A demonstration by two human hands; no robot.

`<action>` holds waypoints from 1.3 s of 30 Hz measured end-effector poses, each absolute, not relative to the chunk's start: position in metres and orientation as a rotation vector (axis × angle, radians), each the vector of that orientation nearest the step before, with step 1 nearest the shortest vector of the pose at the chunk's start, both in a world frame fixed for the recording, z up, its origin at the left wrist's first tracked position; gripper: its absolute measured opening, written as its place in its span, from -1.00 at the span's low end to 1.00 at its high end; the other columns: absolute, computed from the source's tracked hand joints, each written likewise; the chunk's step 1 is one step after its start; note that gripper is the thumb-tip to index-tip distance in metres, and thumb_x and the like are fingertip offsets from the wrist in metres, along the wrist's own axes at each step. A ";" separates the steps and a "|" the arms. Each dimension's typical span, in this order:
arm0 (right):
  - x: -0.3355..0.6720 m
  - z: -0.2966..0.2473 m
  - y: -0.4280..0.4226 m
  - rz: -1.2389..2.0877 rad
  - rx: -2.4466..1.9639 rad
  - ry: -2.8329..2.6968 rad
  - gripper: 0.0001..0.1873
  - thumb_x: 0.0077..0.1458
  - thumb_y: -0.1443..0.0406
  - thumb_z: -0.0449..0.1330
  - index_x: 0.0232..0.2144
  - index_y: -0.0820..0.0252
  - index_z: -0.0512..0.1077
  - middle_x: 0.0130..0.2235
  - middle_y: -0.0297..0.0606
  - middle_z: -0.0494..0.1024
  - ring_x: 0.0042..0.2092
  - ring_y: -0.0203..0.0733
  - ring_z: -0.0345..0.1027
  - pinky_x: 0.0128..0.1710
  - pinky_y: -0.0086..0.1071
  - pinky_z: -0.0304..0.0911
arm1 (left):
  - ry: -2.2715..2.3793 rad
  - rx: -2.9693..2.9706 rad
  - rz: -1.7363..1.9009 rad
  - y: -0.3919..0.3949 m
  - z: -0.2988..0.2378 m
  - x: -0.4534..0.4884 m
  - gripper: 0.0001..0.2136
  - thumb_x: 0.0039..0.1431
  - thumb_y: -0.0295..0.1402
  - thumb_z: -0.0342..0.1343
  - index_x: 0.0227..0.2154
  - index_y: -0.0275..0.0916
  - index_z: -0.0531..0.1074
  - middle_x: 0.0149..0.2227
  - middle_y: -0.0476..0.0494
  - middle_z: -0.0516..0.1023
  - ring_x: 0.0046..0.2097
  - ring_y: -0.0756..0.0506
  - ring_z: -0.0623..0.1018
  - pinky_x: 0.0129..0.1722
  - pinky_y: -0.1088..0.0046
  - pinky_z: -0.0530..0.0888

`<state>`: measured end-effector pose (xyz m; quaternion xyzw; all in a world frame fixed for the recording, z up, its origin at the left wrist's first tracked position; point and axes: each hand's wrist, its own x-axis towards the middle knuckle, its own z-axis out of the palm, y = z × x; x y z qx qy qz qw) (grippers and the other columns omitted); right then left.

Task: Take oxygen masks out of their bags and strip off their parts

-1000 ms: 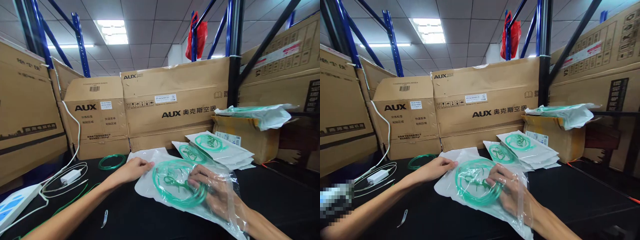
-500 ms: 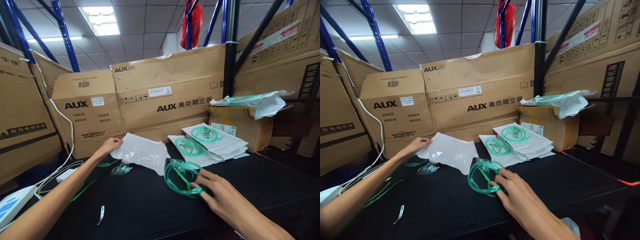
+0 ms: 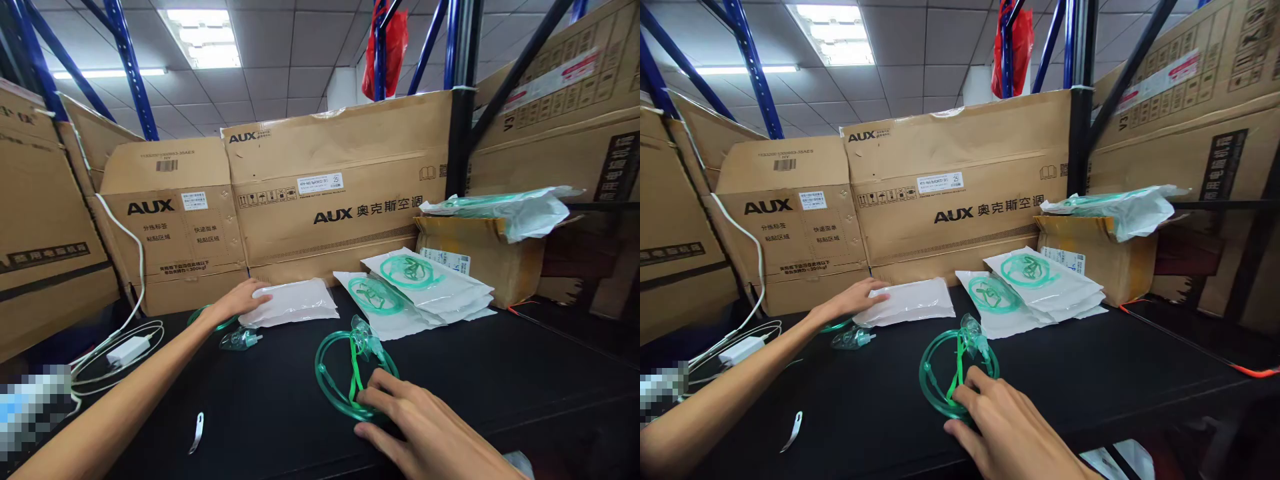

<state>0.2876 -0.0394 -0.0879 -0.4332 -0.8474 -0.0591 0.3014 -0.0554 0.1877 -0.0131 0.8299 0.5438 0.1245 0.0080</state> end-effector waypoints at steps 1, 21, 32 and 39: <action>0.283 -0.088 -0.038 -0.151 -1.108 -2.241 -0.88 0.16 0.25 0.35 -0.21 -0.04 0.57 -0.19 -0.23 0.66 -0.32 -0.05 0.60 -0.41 -0.32 0.51 | 1.634 2.638 0.330 0.189 -0.014 -0.051 -0.65 0.39 -0.24 0.18 0.16 -0.23 0.42 0.21 -0.27 0.45 0.15 -0.28 0.51 0.12 -0.03 0.48; 0.325 -0.053 0.007 -0.044 -1.086 -2.348 -0.58 0.36 0.29 0.07 0.20 -0.03 0.46 0.28 -0.16 0.42 0.30 0.03 0.34 0.29 0.01 0.30 | 1.350 2.943 0.386 0.114 -0.004 0.028 -0.72 0.51 -0.22 -0.03 -0.01 -0.27 0.52 0.03 -0.26 0.56 0.06 -0.24 0.57 0.09 0.12 0.48; 0.325 -0.067 0.000 -0.213 -0.978 -2.481 -0.54 0.34 0.39 0.07 0.23 0.04 0.38 0.30 -0.03 0.36 0.38 0.10 0.20 0.27 0.03 0.33 | 1.186 3.127 0.518 -0.033 -0.081 0.067 -0.84 0.45 -0.34 0.03 -0.08 -0.25 0.48 -0.15 -0.18 0.59 -0.10 -0.29 0.60 -0.13 0.11 0.59; 0.305 -0.059 -0.054 -0.320 -1.004 -2.551 -0.53 0.24 0.31 0.29 0.18 0.01 0.42 0.18 -0.01 0.48 0.11 0.10 0.54 -0.02 -0.14 0.58 | 1.153 3.126 0.744 -0.047 -0.088 0.019 -0.71 0.45 -0.03 0.02 -0.07 -0.13 0.43 -0.17 -0.02 0.62 -0.20 -0.15 0.61 -0.22 0.34 0.50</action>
